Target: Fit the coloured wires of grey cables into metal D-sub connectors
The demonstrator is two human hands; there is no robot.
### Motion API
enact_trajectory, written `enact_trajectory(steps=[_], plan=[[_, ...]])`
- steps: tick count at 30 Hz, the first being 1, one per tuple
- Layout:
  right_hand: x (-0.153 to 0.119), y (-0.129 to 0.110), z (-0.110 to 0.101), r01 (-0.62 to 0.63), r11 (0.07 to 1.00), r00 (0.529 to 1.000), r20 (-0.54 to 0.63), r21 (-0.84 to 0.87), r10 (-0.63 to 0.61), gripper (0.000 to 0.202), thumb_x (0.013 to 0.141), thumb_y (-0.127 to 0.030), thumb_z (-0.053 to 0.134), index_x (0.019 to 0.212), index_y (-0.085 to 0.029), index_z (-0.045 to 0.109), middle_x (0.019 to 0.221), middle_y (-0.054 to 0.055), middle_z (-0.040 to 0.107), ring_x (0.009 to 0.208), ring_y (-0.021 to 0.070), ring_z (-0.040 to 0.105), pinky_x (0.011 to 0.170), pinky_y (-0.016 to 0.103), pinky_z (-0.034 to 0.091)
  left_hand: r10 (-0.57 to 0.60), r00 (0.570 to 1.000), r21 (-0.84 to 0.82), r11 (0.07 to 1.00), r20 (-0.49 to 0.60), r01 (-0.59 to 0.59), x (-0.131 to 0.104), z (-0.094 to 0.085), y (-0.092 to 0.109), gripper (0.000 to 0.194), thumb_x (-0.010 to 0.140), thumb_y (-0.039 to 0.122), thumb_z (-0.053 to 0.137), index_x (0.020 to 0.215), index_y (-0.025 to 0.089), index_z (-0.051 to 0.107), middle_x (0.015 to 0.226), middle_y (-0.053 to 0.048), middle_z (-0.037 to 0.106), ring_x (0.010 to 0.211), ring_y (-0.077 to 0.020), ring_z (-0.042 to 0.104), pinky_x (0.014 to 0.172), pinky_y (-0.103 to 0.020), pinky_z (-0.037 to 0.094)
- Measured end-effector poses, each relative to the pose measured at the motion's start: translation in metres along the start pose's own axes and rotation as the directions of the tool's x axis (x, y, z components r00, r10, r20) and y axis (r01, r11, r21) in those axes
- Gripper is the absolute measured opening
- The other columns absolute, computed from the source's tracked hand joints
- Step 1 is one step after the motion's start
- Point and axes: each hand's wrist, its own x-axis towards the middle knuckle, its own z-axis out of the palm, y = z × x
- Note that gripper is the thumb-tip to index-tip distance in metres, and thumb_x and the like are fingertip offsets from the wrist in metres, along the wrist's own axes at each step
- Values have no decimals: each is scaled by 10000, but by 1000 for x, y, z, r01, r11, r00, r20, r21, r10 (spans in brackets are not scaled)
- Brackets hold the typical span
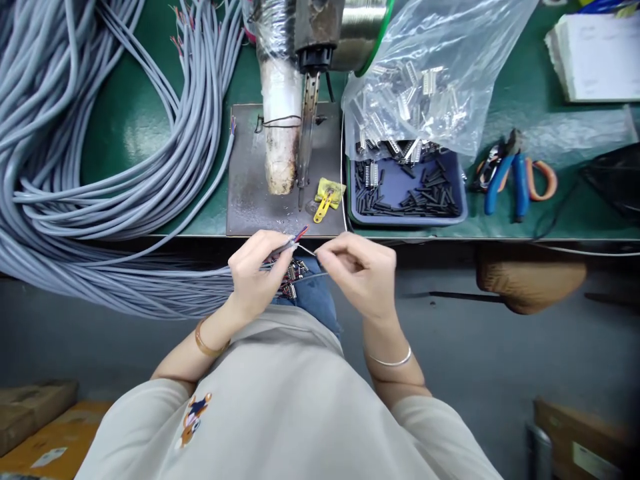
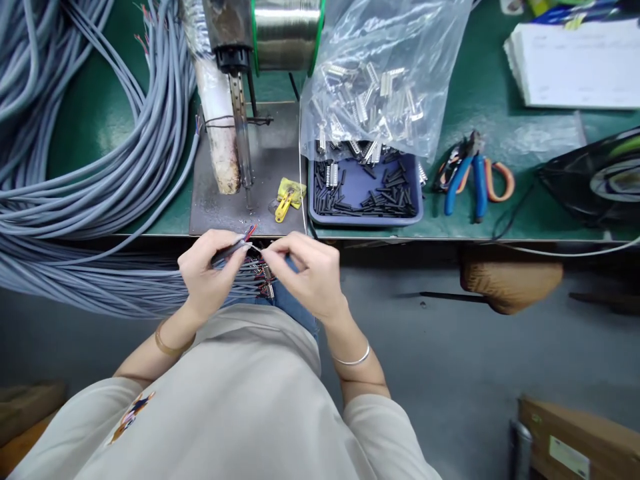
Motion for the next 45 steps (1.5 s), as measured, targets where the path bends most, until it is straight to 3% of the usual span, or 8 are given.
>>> enact_trajectory(steps=[6,9,14,23,30,33,37,45], plan=[[-4,8,-10,-38,995,890,-449,91,75,261,984,-404,604,863,-231,758,588,-40,602,426,82,468,420,247,320,270,963,183,946,21,-269,9,2,3,120,935,120,657,972,166,762,793,-64,792,658,-142,687,662,-285,493],[-5,7,-13,28,993,857,-515,114,35,242,985,-396,611,888,-251,779,560,-45,582,404,82,448,414,252,319,36,953,-131,991,300,4,17,-10,-3,150,958,244,662,897,149,760,689,-56,745,570,-124,640,575,-256,459],[-1,1,-5,-62,995,956,-283,75,81,163,941,-314,665,879,-231,791,639,-29,655,432,68,408,424,245,302,-388,663,-450,511,640,733,18,-19,-19,420,887,548,710,817,134,688,540,-5,631,332,-25,319,375,-199,205],[8,8,28,-245,928,969,50,282,241,147,878,-296,710,934,-178,778,780,-22,663,462,25,285,420,213,214,-458,615,-418,463,642,782,21,-15,-8,466,786,578,798,744,143,637,529,5,600,354,-22,338,358,-187,188],[15,11,25,-368,797,925,275,478,262,483,875,-573,717,636,-165,619,547,-53,497,491,55,375,459,203,296,-255,423,-281,449,869,848,27,-28,-14,448,823,557,773,736,131,668,507,-22,612,352,-23,301,371,-199,178],[19,14,19,-320,746,946,157,584,284,514,879,-572,720,588,-183,554,496,-83,394,439,46,290,417,201,224,-254,429,-298,426,867,854,25,-30,-16,424,841,539,763,783,127,687,519,-28,627,347,-23,305,371,-198,175],[17,11,4,-183,899,932,-222,397,288,420,938,-453,684,619,-192,605,524,-63,473,456,52,356,437,204,244,-331,502,-386,358,799,850,22,-27,-17,406,842,520,767,788,131,662,544,-26,647,330,-15,308,359,-183,152],[7,-4,23,-262,949,965,73,175,253,98,881,-241,696,822,-183,748,732,-31,650,470,33,284,455,250,225,-404,615,-485,383,678,786,21,-19,-16,414,827,510,788,766,140,613,489,64,512,334,-17,355,351,-157,190]])
